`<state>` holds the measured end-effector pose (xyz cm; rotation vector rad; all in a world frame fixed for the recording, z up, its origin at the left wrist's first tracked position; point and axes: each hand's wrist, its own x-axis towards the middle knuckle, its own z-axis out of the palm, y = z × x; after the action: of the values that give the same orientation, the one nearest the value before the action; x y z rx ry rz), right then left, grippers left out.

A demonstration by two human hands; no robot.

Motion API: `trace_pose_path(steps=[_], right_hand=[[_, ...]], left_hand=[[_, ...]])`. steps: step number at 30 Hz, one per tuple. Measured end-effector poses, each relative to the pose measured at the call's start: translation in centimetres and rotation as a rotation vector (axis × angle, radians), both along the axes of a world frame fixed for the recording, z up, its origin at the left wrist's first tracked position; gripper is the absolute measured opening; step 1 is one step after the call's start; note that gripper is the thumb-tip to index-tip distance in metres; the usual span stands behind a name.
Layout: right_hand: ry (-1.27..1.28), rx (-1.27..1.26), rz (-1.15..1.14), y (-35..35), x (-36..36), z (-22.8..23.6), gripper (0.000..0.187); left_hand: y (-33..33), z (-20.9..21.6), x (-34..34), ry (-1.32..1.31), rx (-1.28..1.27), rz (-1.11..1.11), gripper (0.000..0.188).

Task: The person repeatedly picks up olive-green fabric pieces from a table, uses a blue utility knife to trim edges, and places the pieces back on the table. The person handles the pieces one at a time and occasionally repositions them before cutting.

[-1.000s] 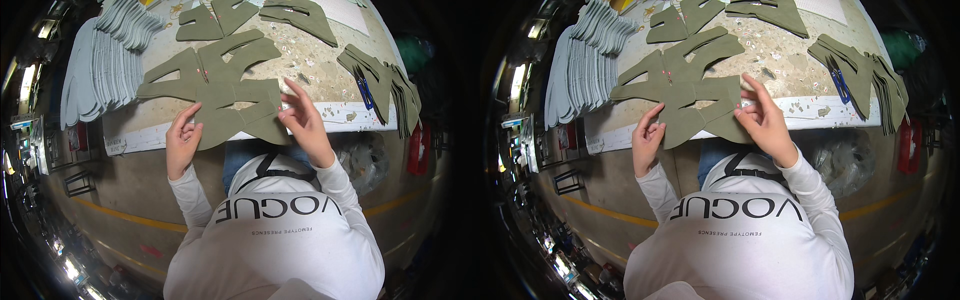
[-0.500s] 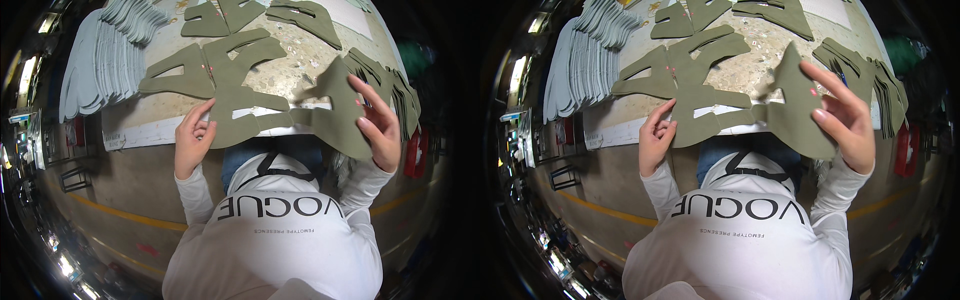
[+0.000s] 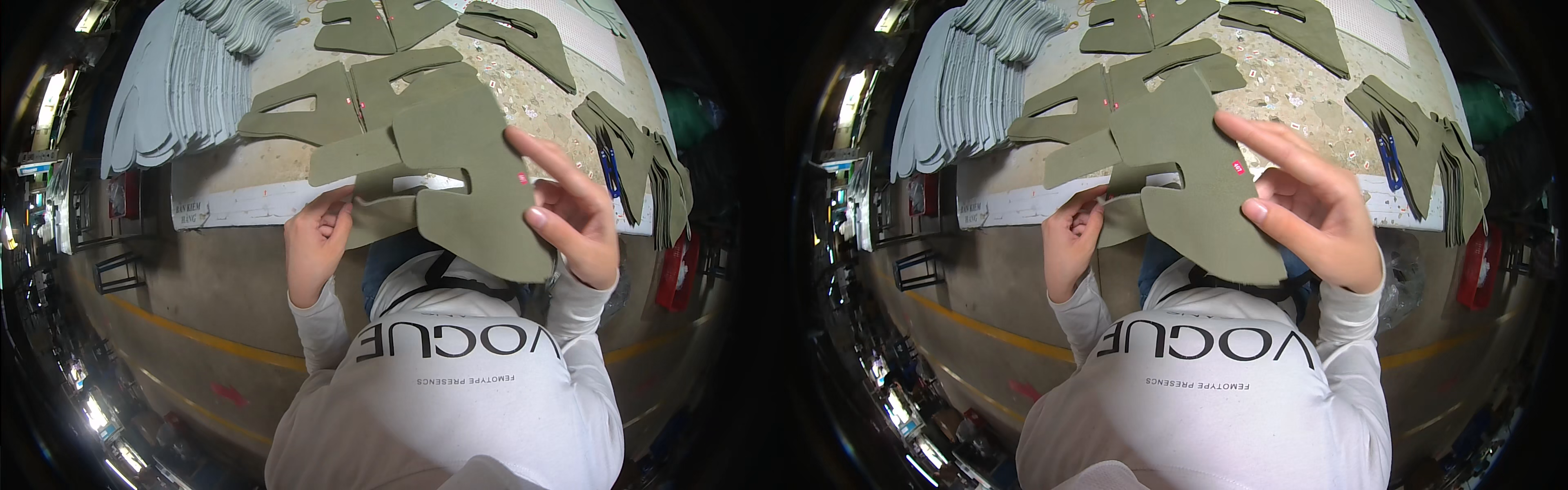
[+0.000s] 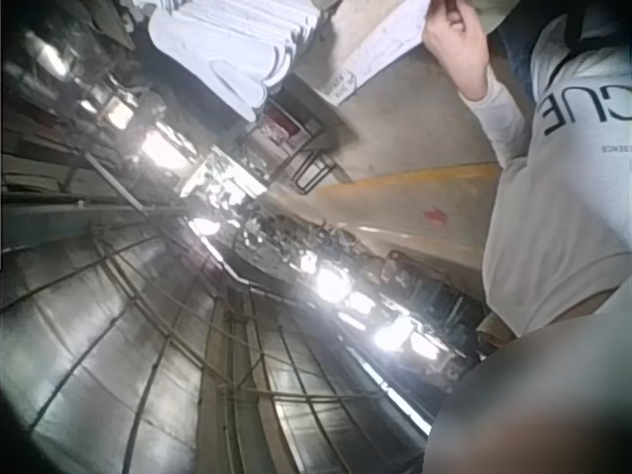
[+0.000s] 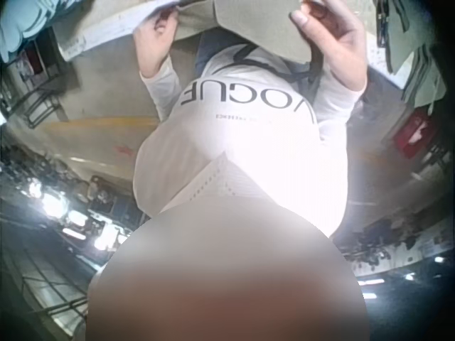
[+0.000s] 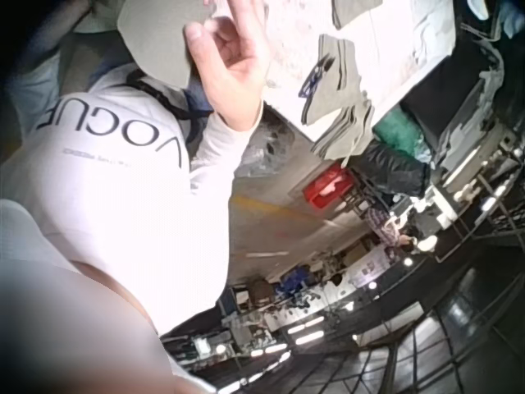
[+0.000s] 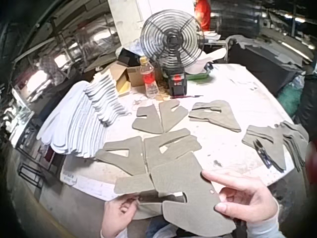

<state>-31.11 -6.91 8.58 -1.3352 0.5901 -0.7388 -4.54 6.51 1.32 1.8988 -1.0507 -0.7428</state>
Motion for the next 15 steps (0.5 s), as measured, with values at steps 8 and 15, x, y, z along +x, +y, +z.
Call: trace_pose_path(steps=[8, 15], right_hand=[[0.352, 0.026, -0.005, -1.3, -2.0, -7.7, 0.053], [0.312, -0.09, -0.052, -1.0, -1.8, -7.9, 0.05]], left_hand=[[-1.3, -0.4, 0.5, 0.151, -0.128, -0.041, 0.034], [-2.6, 0.0, -0.3, 0.139, -0.097, -0.172, 0.039]])
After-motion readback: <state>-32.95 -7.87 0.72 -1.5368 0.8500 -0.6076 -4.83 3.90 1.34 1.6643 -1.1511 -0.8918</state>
